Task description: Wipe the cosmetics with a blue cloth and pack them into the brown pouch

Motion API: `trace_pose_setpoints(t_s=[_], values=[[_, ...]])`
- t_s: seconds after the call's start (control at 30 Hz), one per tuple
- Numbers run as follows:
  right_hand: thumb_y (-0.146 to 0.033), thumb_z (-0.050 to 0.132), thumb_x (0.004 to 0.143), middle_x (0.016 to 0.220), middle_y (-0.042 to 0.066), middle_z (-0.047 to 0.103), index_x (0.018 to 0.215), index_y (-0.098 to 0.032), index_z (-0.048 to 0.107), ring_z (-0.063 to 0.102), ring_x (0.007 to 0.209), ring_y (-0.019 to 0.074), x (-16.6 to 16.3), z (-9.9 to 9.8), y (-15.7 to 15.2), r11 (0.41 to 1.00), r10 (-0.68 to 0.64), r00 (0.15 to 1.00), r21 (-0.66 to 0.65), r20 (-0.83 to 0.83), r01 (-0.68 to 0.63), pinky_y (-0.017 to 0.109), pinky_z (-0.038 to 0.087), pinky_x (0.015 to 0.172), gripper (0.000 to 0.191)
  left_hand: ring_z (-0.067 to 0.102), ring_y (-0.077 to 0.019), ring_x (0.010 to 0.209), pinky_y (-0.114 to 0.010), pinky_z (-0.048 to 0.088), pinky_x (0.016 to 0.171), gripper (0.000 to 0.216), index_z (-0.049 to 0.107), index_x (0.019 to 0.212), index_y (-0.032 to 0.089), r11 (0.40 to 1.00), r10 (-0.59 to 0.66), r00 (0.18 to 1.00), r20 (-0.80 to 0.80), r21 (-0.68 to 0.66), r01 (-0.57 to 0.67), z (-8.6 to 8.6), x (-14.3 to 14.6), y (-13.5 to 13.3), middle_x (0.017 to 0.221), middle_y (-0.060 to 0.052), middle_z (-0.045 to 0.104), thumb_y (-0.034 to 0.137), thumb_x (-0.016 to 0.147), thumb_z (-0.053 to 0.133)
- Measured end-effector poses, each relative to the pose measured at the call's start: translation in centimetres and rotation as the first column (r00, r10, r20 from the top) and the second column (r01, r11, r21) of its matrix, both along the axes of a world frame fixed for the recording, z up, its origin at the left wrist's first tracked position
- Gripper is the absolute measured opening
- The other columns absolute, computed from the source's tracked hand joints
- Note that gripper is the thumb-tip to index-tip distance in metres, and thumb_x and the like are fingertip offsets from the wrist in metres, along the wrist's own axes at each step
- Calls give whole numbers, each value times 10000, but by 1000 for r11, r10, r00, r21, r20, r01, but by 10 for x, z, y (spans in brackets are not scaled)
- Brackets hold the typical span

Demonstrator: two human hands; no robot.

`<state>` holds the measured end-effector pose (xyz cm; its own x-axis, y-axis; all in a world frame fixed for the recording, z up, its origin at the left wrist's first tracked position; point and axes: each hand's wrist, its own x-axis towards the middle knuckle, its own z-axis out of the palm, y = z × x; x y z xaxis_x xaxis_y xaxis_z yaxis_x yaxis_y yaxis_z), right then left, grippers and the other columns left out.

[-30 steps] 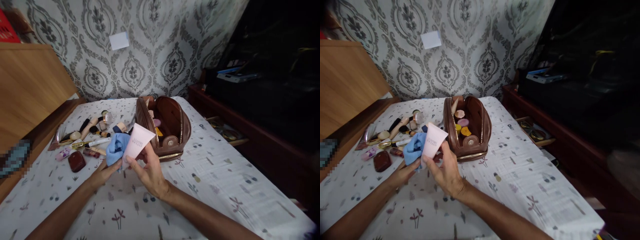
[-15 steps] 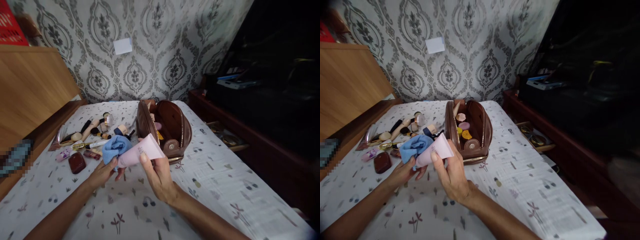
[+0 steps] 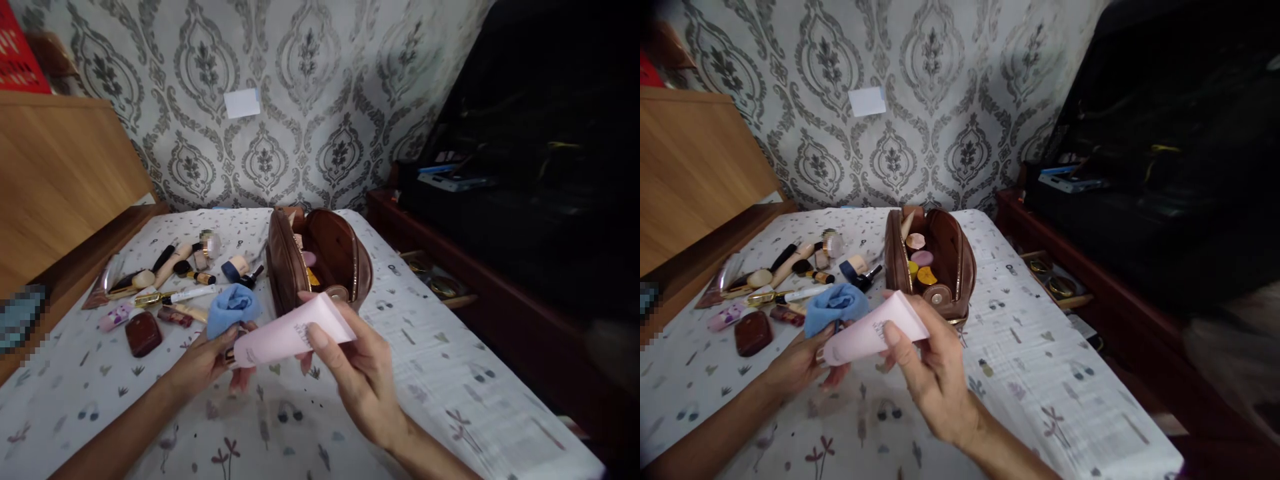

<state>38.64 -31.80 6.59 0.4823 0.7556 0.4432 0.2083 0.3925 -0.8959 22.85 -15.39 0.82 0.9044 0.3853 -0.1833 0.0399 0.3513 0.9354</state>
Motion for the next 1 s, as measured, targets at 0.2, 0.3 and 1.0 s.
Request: trace_pose_setpoints(t_s=[0.2, 0.3, 1.0], values=[[-370, 641, 921, 697, -3, 646, 1090, -232, 683, 571, 499, 126, 43, 31, 3, 919, -388, 921, 89, 26, 384, 248, 485, 434, 223, 671, -198, 712, -250, 525, 485, 454, 636, 1002, 143, 966, 89, 996, -21, 245, -81, 9, 5, 0, 854, -80, 661, 574, 860, 658], [-385, 692, 857, 639, -8, 612, 927, -217, 687, 559, 488, 140, 75, 49, 17, 851, -524, 844, 107, 119, 513, 269, 487, 431, 183, 660, -226, 836, -270, 542, 540, 441, 641, 1027, 145, 921, 66, 997, -38, 387, -46, 6, 4, 0, 967, -113, 647, 566, 901, 598], [-255, 488, 911, 842, 87, 679, 934, -166, 603, 624, 786, 236, 156, 56, 90, 732, -402, 426, 5, 811, 682, 325, 437, 725, 147, 640, -293, 1100, -376, 562, 922, 402, 704, 1046, 207, 723, 418, 904, -94, 637, -268, -20, -6, 28, 1149, -87, 721, 520, 795, 728]])
